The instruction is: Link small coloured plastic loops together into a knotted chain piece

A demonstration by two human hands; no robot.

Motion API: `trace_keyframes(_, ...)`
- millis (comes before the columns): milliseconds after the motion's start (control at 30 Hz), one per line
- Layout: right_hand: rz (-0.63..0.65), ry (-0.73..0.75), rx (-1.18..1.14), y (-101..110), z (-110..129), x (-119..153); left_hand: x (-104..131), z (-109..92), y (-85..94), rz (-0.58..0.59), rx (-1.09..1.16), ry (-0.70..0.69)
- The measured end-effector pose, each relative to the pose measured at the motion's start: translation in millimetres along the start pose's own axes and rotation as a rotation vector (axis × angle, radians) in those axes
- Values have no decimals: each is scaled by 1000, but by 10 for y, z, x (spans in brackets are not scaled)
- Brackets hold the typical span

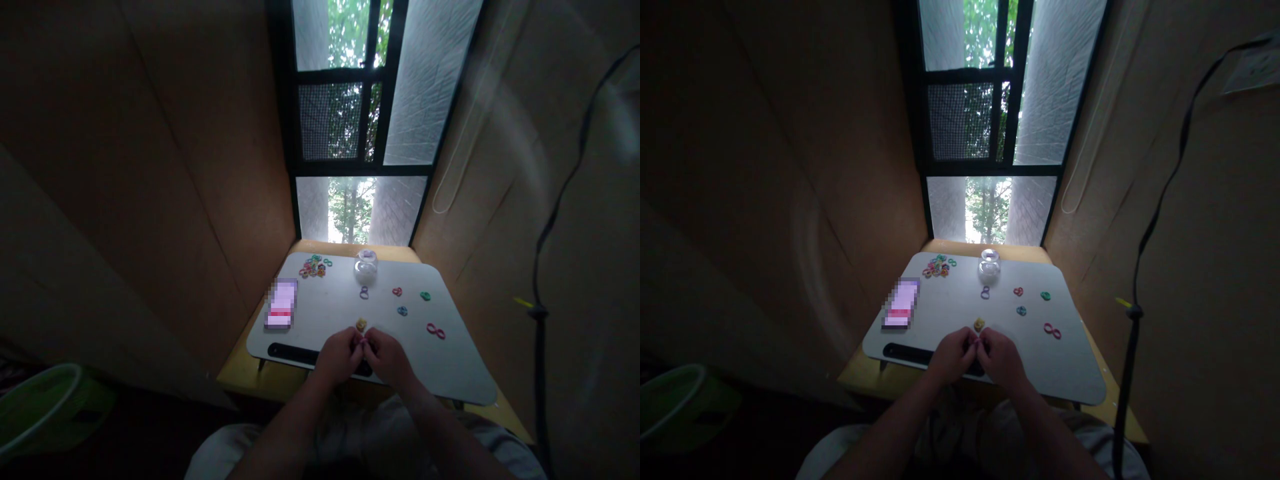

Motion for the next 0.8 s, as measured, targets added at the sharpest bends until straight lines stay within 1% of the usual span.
trace_keyframes(267,-25,36,13,7,13,-1,-1,-1,-1,5,-6,16)
trace_keyframes(800,-7,14,19,-21,-3,3,3,3,-6,7,2,-7)
Point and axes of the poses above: each hand's wrist, its own x-axis away from the middle knuckle, its own y-axis out of the back of the hand, z = x × y, the point moved 8 cm from there along -x, towards the middle knuckle, and after that the axes turned 15 degrees about z, right-handed, at the moved point
